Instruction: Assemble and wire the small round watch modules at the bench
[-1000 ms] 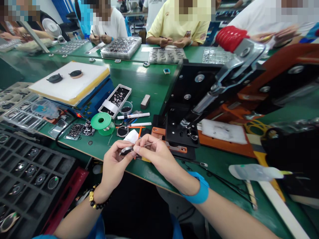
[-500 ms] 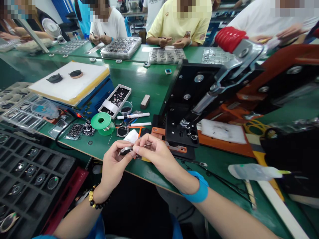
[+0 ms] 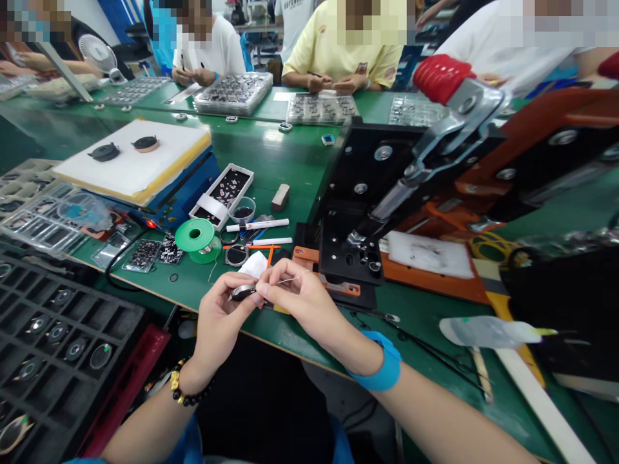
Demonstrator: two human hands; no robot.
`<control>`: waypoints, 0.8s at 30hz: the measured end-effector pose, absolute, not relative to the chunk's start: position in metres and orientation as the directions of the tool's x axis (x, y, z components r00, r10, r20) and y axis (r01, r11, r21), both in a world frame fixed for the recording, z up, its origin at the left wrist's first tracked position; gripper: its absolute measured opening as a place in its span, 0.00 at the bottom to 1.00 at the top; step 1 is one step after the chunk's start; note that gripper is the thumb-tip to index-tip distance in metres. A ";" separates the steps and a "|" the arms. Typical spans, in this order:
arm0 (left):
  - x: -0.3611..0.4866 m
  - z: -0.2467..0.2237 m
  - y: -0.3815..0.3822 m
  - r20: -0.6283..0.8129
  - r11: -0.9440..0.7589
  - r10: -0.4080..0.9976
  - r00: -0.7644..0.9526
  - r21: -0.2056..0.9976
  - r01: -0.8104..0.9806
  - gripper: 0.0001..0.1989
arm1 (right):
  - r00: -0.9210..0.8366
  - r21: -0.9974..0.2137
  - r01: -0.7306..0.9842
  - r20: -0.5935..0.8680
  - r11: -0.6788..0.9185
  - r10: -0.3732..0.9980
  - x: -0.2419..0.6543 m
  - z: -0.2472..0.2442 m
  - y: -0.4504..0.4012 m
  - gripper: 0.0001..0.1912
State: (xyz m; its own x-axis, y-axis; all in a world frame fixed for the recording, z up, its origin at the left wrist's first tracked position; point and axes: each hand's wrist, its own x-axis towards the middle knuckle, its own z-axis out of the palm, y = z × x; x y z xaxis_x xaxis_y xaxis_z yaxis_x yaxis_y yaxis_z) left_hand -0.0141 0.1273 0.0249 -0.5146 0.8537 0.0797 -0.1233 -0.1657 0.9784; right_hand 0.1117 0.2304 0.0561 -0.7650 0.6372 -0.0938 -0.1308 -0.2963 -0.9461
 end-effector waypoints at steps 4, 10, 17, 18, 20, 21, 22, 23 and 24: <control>-0.014 0.023 0.127 0.087 -0.168 0.853 -0.515 0.979 -0.112 0.07 | -0.760 -0.960 -0.122 -0.074 -0.253 0.646 0.112 0.053 0.231 0.17; -0.013 0.022 0.125 0.109 -0.165 0.847 -0.521 0.984 -0.062 0.05 | -0.740 -0.999 -0.034 -0.004 -0.043 0.672 0.115 0.057 0.230 0.13; -0.012 0.015 0.127 0.142 -0.172 0.839 -0.525 0.985 -0.009 0.06 | -0.721 -0.996 0.045 0.017 0.071 0.692 0.119 0.063 0.230 0.12; -0.012 0.015 0.128 0.141 -0.173 0.837 -0.528 0.985 -0.011 0.06 | -0.723 -0.998 0.034 0.017 0.060 0.691 0.118 0.062 0.230 0.13; -0.012 0.015 0.128 0.140 -0.176 0.831 -0.538 0.984 -0.016 0.07 | -0.722 -1.000 0.003 0.007 0.014 0.692 0.117 0.059 0.230 0.15; -0.011 0.015 0.128 0.142 -0.180 0.827 -0.544 0.983 -0.018 0.07 | -0.722 -1.000 -0.017 -0.003 -0.022 0.691 0.116 0.057 0.230 0.17; -0.011 0.015 0.128 0.143 -0.184 0.824 -0.548 0.983 -0.020 0.08 | -0.724 -0.997 -0.039 -0.015 -0.063 0.690 0.115 0.055 0.230 0.19; -0.011 0.015 0.129 0.145 -0.190 0.821 -0.552 0.982 -0.024 0.08 | -0.725 -0.993 -0.062 -0.027 -0.103 0.688 0.114 0.053 0.230 0.20; -0.011 0.015 0.129 0.147 -0.196 0.820 -0.554 0.980 -0.030 0.09 | -0.728 -0.987 -0.083 -0.036 -0.141 0.685 0.113 0.051 0.230 0.22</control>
State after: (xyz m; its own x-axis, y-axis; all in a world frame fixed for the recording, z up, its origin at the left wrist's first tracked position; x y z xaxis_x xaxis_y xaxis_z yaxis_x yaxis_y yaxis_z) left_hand -0.0112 0.1293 0.0146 -0.5538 0.8195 0.1472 -0.0295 -0.1960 0.9802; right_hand 0.1131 0.2302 0.0508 -0.7280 0.6846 -0.0364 -0.0831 -0.1409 -0.9865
